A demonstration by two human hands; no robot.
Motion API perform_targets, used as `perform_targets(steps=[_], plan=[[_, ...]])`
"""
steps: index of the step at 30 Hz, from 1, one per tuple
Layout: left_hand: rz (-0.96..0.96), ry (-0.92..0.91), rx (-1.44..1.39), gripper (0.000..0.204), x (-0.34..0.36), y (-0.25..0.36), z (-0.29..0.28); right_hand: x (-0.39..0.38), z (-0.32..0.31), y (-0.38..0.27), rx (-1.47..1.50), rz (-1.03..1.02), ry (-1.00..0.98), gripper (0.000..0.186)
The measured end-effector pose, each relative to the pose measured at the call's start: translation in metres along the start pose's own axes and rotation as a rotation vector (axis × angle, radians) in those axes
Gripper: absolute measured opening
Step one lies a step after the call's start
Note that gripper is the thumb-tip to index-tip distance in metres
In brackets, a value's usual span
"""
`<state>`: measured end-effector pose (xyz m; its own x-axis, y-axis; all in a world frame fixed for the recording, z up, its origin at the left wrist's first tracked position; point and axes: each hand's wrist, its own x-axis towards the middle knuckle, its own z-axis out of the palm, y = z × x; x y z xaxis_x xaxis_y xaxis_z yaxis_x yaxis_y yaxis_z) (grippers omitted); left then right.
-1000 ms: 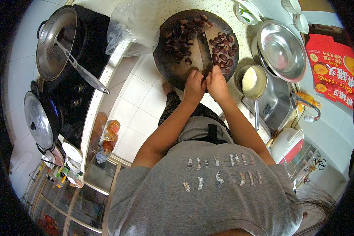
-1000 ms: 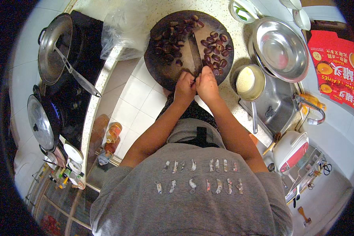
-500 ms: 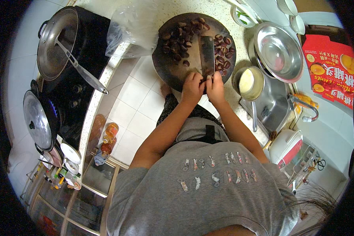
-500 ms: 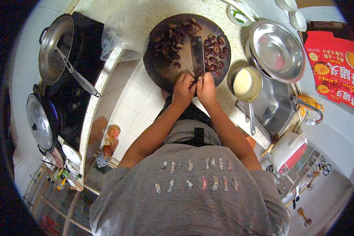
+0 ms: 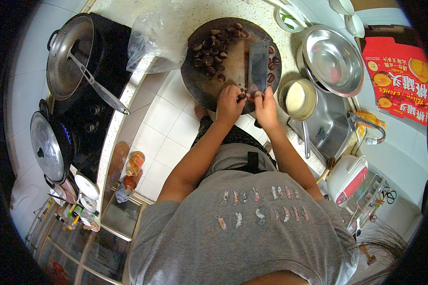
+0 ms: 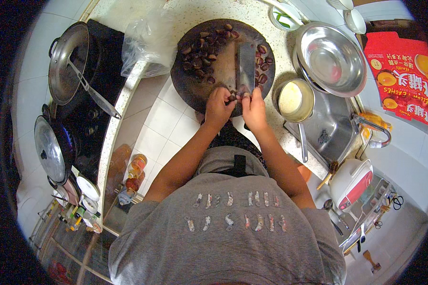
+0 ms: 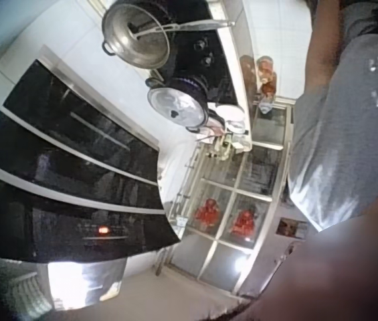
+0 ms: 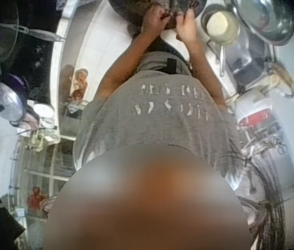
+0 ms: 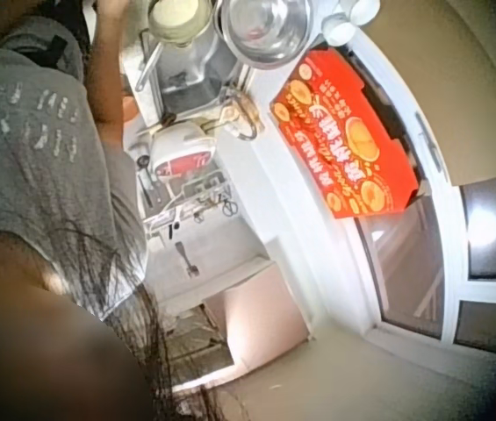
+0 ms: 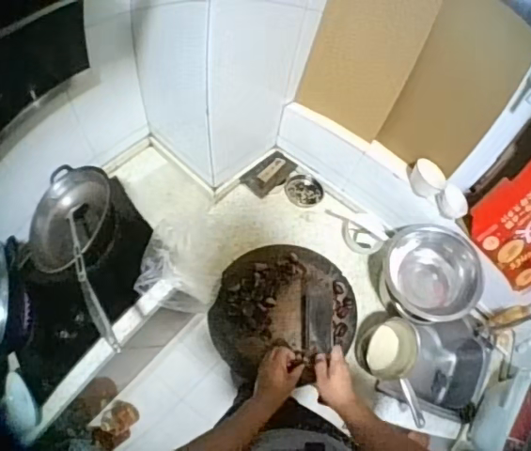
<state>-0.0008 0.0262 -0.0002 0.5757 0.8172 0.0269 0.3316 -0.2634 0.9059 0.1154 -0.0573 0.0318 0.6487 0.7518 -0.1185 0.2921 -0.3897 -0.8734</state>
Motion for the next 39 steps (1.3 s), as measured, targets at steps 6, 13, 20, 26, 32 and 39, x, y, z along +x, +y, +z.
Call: perform_targets(steps=[6, 13, 20, 26, 32, 39], plan=[[-0.127, 0.023, -0.173, 0.028, 0.003, 0.008, 0.002, 0.003, -0.003, -0.024, -0.1, 0.044, 0.015, 0.019], [-0.21, 0.059, -0.241, 0.028, 0.0, -0.002, 0.01, 0.007, -0.003, -0.014, -0.207, 0.017, -0.02, 0.02], [-0.195, 0.088, -0.236, 0.026, 0.0, 0.005, 0.007, 0.006, -0.003, -0.016, -0.188, -0.034, -0.01, 0.021], [-0.152, 0.086, -0.214, 0.025, -0.002, 0.004, 0.007, 0.006, -0.005, -0.02, -0.215, -0.014, -0.053, 0.018], [-0.136, 0.091, -0.199, 0.021, -0.004, 0.002, 0.007, 0.003, 0.002, -0.007, -0.218, -0.017, -0.021, 0.018], [-0.112, 0.1, -0.178, 0.018, -0.006, -0.001, 0.011, 0.003, 0.005, -0.012, -0.283, -0.089, -0.021, 0.017]])
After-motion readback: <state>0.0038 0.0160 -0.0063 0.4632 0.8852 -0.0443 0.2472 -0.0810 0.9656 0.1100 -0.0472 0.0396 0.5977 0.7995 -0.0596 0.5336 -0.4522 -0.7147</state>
